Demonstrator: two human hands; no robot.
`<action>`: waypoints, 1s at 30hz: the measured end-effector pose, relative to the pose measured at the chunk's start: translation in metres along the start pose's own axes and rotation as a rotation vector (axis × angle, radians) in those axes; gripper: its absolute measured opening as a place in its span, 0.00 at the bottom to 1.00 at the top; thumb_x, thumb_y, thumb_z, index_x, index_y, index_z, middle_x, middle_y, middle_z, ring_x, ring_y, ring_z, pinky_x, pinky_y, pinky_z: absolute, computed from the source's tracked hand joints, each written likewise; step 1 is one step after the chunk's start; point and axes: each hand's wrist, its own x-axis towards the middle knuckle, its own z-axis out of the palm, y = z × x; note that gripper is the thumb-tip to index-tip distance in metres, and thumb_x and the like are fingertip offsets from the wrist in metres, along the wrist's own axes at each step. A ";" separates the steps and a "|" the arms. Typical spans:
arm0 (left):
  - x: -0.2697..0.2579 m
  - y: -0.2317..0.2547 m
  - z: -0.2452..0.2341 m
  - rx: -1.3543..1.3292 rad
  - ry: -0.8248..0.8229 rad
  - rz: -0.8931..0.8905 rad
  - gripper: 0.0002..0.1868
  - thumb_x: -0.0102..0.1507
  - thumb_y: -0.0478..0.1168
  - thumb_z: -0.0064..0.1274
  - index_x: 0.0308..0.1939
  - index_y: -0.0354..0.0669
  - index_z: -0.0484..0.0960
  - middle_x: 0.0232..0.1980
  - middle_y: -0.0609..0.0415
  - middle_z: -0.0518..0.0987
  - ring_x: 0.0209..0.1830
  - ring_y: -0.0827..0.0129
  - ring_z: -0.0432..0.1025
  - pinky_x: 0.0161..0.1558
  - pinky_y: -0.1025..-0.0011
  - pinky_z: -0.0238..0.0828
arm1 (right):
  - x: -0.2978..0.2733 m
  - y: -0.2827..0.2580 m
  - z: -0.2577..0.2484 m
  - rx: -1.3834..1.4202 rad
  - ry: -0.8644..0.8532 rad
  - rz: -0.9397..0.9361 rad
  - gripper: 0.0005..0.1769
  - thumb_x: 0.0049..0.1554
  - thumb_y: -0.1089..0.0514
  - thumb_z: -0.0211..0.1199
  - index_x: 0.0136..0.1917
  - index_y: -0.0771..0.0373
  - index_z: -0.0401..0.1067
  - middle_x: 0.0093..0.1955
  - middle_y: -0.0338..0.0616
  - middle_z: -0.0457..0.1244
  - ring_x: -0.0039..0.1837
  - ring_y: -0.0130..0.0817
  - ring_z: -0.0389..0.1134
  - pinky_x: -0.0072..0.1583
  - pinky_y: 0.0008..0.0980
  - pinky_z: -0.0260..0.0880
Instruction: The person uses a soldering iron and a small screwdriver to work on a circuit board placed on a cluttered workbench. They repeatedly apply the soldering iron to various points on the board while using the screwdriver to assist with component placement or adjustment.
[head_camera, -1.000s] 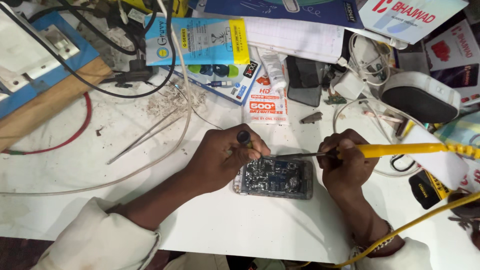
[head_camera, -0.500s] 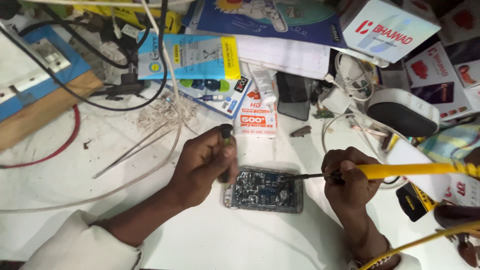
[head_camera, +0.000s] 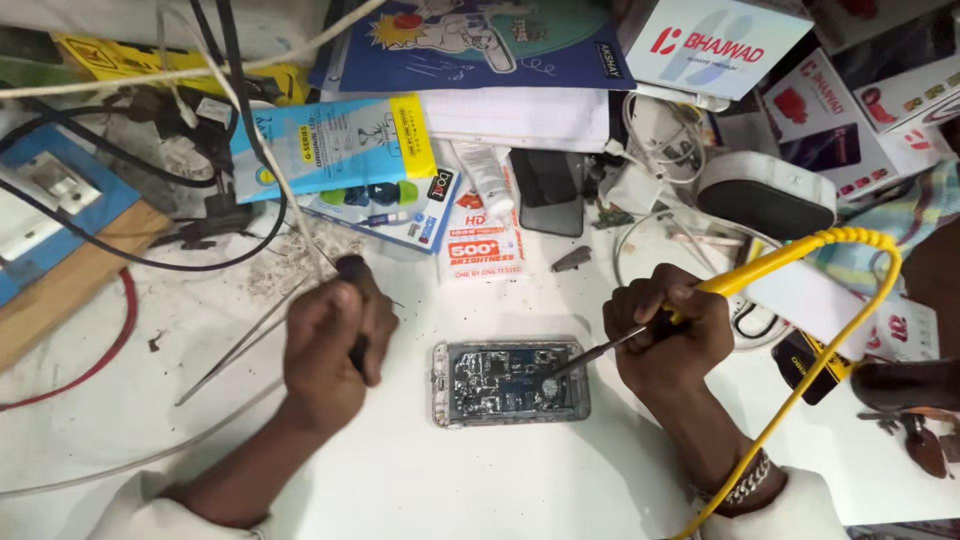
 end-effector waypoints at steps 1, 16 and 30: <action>0.004 0.001 -0.003 0.021 0.018 -0.005 0.24 0.76 0.54 0.41 0.30 0.43 0.65 0.22 0.59 0.62 0.15 0.78 0.55 0.20 0.78 0.50 | 0.000 0.000 0.001 0.000 -0.006 -0.011 0.18 0.55 0.48 0.52 0.29 0.60 0.59 0.22 0.39 0.49 0.25 0.31 0.45 0.31 0.34 0.46; 0.002 0.006 0.013 0.431 0.001 0.110 0.18 0.74 0.44 0.48 0.43 0.29 0.83 0.35 0.57 0.69 0.34 0.79 0.62 0.38 0.78 0.56 | 0.005 0.003 0.003 -0.238 -0.097 -0.215 0.17 0.54 0.54 0.54 0.28 0.64 0.58 0.26 0.46 0.54 0.26 0.32 0.49 0.31 0.32 0.51; 0.004 -0.005 0.013 0.344 0.005 -0.067 0.19 0.70 0.47 0.56 0.48 0.29 0.84 0.29 0.61 0.75 0.28 0.82 0.64 0.33 0.79 0.63 | 0.002 0.001 0.004 -0.149 -0.167 -0.099 0.22 0.56 0.46 0.54 0.31 0.65 0.61 0.23 0.43 0.50 0.27 0.30 0.47 0.32 0.32 0.48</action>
